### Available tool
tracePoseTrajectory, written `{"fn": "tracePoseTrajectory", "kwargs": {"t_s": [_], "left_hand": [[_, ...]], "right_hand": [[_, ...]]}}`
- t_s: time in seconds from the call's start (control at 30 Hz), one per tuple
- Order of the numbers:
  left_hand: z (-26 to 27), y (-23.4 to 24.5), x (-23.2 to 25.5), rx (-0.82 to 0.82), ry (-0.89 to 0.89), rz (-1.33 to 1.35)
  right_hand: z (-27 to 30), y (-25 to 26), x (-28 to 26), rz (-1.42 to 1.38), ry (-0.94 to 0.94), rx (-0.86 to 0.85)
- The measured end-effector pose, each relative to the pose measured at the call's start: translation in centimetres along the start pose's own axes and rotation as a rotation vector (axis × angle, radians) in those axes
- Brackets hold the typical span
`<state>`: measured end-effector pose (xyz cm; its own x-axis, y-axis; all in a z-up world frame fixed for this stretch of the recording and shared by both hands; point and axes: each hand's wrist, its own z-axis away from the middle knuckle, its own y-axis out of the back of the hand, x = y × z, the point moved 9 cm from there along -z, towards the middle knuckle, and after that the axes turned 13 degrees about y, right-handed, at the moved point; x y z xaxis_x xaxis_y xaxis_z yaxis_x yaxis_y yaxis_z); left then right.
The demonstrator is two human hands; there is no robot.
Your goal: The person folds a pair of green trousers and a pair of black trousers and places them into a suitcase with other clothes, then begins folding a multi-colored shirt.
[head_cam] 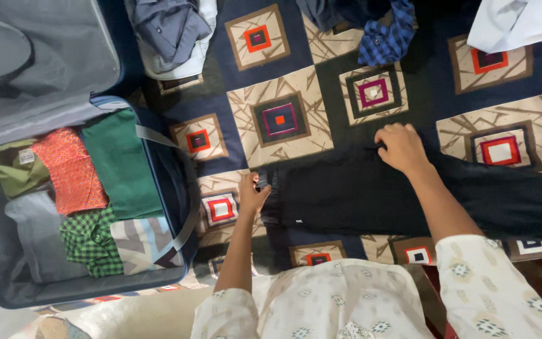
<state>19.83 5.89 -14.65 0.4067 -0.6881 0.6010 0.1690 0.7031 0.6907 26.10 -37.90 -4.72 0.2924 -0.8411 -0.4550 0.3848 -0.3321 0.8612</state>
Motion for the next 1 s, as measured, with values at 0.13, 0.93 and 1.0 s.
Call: {"fn": "tracePoseTrajectory", "kwargs": {"t_s": [0.13, 0.93, 1.0], "left_hand": [[0.8, 0.3, 0.1, 0.05, 0.057, 0.003], [7.6, 0.5, 3.3, 0.062, 0.424, -0.341], [8.5, 0.7, 3.8, 0.069, 0.417, -0.315]], "right_hand": [[3.5, 2.2, -1.2, -0.056, 0.02, 0.323], [12.9, -6.0, -8.3, 0.136, -0.168, 0.331], [13.3, -6.4, -8.3, 0.112, -0.188, 0.335]]}}
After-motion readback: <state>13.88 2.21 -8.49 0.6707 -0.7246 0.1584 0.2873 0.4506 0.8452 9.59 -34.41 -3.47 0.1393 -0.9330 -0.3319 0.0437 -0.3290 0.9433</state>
